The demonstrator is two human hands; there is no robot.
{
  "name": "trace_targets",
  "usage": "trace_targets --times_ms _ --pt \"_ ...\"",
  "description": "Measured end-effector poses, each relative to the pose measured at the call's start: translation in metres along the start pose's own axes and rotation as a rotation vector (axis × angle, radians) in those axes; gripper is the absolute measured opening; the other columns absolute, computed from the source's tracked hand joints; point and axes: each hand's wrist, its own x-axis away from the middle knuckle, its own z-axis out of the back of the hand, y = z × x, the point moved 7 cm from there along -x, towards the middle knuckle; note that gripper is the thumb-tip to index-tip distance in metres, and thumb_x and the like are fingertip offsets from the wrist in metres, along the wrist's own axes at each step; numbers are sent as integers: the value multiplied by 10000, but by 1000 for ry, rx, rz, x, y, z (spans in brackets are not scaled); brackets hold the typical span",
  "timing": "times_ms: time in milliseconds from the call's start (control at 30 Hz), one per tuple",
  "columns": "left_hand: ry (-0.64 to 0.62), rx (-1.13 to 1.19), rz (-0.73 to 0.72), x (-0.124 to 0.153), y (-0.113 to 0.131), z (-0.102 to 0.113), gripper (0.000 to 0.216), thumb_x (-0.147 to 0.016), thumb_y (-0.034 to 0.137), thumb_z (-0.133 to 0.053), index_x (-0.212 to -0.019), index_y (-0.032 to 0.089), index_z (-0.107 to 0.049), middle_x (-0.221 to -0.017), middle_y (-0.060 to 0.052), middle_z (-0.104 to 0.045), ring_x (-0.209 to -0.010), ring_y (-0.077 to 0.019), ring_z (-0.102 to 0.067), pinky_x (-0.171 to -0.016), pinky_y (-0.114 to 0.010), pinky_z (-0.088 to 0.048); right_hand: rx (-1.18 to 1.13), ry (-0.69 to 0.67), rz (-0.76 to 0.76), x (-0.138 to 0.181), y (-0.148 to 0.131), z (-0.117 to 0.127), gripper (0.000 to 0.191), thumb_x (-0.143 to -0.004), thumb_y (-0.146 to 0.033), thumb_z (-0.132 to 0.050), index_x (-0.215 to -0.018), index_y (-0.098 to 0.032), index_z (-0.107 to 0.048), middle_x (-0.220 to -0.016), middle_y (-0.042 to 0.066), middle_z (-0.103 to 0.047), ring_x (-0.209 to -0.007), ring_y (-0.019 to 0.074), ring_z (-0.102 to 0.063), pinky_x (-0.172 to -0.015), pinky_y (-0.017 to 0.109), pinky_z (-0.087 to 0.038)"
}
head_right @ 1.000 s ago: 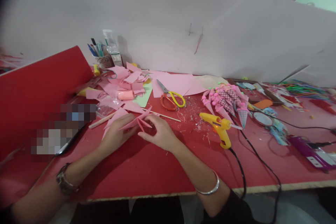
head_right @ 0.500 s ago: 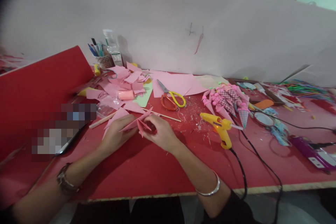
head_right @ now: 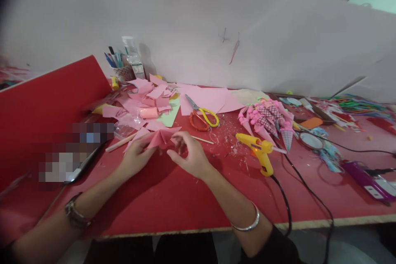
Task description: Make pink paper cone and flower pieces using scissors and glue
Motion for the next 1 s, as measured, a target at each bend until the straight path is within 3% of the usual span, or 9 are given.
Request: trace_targets --times_ms 167,500,667,900,1000 --pt "73 50 201 1 -15 7 190 -653 239 -429 -472 187 -446 -415 54 -460 -436 -101 -432 -476 -209 -355 -145 177 5 -1 3 11 298 -743 -193 -459 -1020 -212 -352 -709 -28 -442 -587 92 -457 -557 239 -418" --pt "-29 161 199 0 -12 -2 219 -672 284 -406 -475 187 -419 -415 62 -418 -429 -84 -387 -463 -202 -305 -230 110 -110 -1 11 6 331 -731 -229 -479 -1035 -224 -348 -740 -24 -470 -594 90 -487 -572 243 -434" --pt "-69 148 217 1 -13 -5 317 -720 339 -377 -441 192 -399 -401 49 -423 -431 -94 -402 -486 -214 -326 -211 87 -137 0 12 5 315 -707 -254 -520 -995 -232 -392 -821 10 -498 -743 124 -529 -652 267 -456" --pt "-73 155 272 2 -19 -5 258 -674 320 -358 -445 201 -369 -403 54 -402 -416 -97 -387 -472 -214 -332 -212 20 -115 0 12 0 428 -656 -310 -615 -1017 -252 -393 -862 13 -491 -734 129 -526 -588 249 -448" --pt "-114 156 270 3 -16 -8 246 -655 310 -366 -435 200 -376 -401 51 -408 -415 -95 -389 -475 -215 -337 -186 -6 -42 -3 8 0 251 -708 -296 -576 -928 -228 -475 -777 -2 -482 -691 119 -503 -597 248 -435"
